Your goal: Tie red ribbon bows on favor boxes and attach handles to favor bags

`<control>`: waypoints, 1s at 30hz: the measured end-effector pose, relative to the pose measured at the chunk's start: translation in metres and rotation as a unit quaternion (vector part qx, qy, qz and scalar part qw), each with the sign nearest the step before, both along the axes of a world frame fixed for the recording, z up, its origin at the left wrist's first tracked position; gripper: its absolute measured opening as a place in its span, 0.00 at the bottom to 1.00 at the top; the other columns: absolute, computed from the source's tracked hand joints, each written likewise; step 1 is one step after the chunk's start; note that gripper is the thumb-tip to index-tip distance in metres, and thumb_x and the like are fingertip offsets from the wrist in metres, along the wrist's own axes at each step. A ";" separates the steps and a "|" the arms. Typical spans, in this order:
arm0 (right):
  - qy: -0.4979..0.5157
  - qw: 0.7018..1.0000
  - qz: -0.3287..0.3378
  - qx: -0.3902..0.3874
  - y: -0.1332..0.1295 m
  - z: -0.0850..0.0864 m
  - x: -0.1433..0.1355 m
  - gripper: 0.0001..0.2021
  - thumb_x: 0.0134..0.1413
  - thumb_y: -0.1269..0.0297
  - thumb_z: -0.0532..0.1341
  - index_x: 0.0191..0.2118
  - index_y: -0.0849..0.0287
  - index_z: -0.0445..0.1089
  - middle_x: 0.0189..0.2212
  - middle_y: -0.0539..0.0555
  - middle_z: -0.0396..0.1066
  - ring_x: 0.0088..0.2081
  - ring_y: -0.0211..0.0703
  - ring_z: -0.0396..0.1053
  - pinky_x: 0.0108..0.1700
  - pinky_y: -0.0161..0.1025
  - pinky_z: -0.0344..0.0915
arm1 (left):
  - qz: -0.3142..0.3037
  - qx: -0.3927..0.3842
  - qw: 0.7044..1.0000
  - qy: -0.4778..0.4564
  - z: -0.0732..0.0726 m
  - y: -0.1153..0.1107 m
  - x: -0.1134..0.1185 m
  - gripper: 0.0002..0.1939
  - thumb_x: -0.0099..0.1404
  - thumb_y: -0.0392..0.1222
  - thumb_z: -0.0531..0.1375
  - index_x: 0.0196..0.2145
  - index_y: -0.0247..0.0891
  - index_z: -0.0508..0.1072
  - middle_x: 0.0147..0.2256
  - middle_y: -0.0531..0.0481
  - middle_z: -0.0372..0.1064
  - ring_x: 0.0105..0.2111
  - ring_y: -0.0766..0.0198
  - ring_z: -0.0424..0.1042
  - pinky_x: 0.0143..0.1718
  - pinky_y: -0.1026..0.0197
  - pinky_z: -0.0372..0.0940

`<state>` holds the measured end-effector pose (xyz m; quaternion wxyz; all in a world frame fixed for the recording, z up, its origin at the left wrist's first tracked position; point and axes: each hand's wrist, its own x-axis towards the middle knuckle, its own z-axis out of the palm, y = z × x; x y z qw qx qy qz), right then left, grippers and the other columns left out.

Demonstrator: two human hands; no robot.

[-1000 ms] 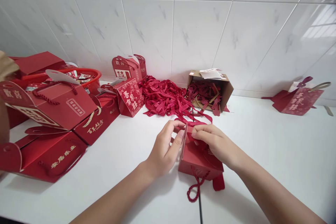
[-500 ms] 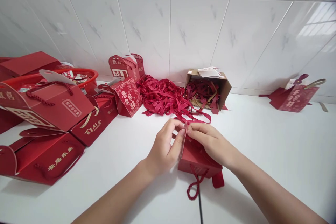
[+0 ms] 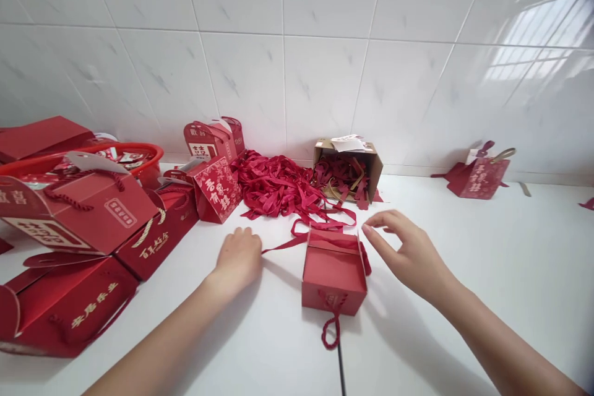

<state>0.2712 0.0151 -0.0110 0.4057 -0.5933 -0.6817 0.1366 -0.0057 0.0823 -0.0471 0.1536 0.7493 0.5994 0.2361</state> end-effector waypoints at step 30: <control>0.174 0.974 0.061 -0.135 -0.003 -0.013 -0.015 0.21 0.58 0.45 0.50 0.24 0.56 0.52 0.18 0.45 0.56 0.20 0.35 0.54 0.24 0.34 0.51 | -0.122 -0.206 0.939 -0.247 0.026 -0.033 0.054 0.18 0.63 0.60 0.50 0.31 0.41 0.57 0.23 0.60 0.52 0.19 0.70 0.50 0.20 0.67 0.49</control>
